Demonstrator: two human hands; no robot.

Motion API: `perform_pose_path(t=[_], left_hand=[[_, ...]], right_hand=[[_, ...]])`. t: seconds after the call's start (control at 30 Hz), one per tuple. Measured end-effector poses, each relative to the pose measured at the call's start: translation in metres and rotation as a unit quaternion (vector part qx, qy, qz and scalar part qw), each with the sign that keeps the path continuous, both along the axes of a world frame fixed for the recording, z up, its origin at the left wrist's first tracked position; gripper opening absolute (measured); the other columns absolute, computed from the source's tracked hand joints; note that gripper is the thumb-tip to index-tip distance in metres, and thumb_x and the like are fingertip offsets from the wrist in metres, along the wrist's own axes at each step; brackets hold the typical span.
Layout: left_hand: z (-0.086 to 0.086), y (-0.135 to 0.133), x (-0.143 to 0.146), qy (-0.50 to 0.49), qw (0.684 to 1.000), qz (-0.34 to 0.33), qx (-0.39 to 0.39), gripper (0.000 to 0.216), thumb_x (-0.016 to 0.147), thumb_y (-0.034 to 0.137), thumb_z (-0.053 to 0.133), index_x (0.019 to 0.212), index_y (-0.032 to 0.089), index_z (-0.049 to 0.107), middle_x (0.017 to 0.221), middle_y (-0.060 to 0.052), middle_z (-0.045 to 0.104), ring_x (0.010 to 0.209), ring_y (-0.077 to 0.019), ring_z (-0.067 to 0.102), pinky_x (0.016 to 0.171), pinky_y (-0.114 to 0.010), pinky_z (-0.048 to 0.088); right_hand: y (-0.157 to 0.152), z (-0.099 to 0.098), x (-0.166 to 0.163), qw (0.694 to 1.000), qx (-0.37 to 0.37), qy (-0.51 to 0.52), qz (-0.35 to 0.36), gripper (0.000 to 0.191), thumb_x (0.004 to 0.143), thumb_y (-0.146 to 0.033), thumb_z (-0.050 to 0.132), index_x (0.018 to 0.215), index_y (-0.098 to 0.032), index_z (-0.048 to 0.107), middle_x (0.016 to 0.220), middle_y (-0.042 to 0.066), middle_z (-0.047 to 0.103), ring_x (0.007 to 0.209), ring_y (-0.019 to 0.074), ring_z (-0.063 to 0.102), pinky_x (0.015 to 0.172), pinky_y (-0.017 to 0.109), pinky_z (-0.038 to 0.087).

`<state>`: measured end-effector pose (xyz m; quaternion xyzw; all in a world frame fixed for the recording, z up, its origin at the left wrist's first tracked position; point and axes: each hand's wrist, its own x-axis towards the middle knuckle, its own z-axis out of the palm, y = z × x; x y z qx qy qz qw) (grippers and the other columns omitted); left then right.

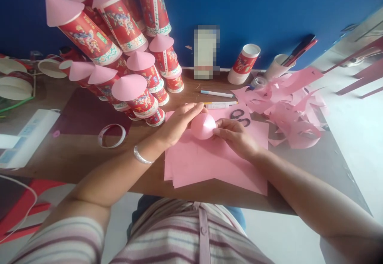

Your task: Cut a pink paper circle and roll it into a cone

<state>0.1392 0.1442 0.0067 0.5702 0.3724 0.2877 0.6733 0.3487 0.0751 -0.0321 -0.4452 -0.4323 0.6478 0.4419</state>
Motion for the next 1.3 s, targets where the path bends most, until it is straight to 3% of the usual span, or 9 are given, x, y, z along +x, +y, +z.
perform_pose_path(t=[0.2, 0.47, 0.77, 0.9, 1.03, 1.17, 1.3], left_hand=[[-0.010, 0.003, -0.008, -0.024, 0.999, 0.009, -0.033, 0.038, 0.077, 0.046, 0.090, 0.093, 0.017, 0.072, 0.088, -0.002, 0.068, 0.077, -0.0126, 0.059, 0.070, -0.026, 0.047], [-0.016, 0.003, -0.013, -0.031, 0.999, -0.003, -0.032, 0.042, 0.077, 0.042, 0.093, 0.107, 0.018, 0.075, 0.093, -0.004, 0.075, 0.086, -0.0161, 0.069, 0.080, -0.029, 0.053], [-0.017, 0.002, -0.013, 0.001, 1.000, 0.002, -0.028, 0.050, 0.076, 0.045, 0.095, 0.113, 0.016, 0.080, 0.099, -0.007, 0.082, 0.093, -0.0183, 0.074, 0.087, -0.029, 0.056], [-0.014, 0.000, -0.013, 0.010, 1.000, 0.000, -0.004, 0.049, 0.077, 0.047, 0.095, 0.111, 0.016, 0.079, 0.104, -0.008, 0.083, 0.098, -0.0193, 0.076, 0.089, -0.028, 0.056], [-0.009, -0.006, -0.010, 0.048, 0.998, -0.019, 0.024, 0.046, 0.079, 0.047, 0.093, 0.105, 0.015, 0.075, 0.095, -0.008, 0.083, 0.090, -0.0199, 0.079, 0.084, -0.029, 0.058], [-0.008, -0.010, -0.007, 0.057, 0.997, -0.039, 0.031, 0.044, 0.081, 0.047, 0.091, 0.103, 0.015, 0.070, 0.090, -0.008, 0.083, 0.086, -0.0216, 0.081, 0.080, -0.030, 0.060], [-0.010, -0.008, -0.007, 0.049, 0.997, -0.051, 0.030, 0.043, 0.082, 0.046, 0.091, 0.103, 0.015, 0.070, 0.089, -0.006, 0.082, 0.083, -0.0175, 0.079, 0.076, -0.025, 0.058]], right_hand=[[0.001, 0.007, -0.003, 0.999, -0.021, -0.021, -0.025, 0.042, 0.072, -0.056, 0.092, 0.079, -0.021, 0.071, 0.073, -0.002, 0.063, 0.067, 0.0130, 0.049, 0.065, 0.029, 0.036], [0.001, 0.004, 0.000, 0.996, -0.025, -0.048, -0.068, 0.049, 0.072, -0.066, 0.090, 0.078, -0.023, 0.067, 0.071, -0.003, 0.055, 0.065, 0.0134, 0.042, 0.063, 0.030, 0.032], [0.002, 0.006, 0.002, 0.995, -0.007, -0.021, -0.101, 0.052, 0.066, -0.065, 0.095, 0.073, -0.022, 0.067, 0.071, -0.002, 0.056, 0.068, 0.0135, 0.043, 0.063, 0.028, 0.033], [0.002, 0.005, 0.002, 0.996, 0.012, -0.041, -0.078, 0.050, 0.073, -0.069, 0.090, 0.084, -0.022, 0.073, 0.076, -0.001, 0.062, 0.069, 0.0142, 0.050, 0.065, 0.029, 0.039], [0.002, 0.012, -0.001, 0.996, 0.030, -0.074, -0.029, 0.054, 0.070, -0.071, 0.091, 0.084, -0.021, 0.073, 0.082, 0.003, 0.071, 0.077, 0.0181, 0.060, 0.072, 0.031, 0.046], [0.003, 0.017, -0.002, 0.991, 0.016, -0.129, 0.001, 0.055, 0.070, -0.071, 0.091, 0.077, -0.019, 0.072, 0.076, 0.003, 0.070, 0.074, 0.0170, 0.058, 0.070, 0.031, 0.044], [0.002, 0.016, -0.001, 0.992, 0.001, -0.122, 0.004, 0.056, 0.069, -0.070, 0.092, 0.073, -0.018, 0.072, 0.072, 0.002, 0.066, 0.069, 0.0142, 0.051, 0.066, 0.030, 0.040]])
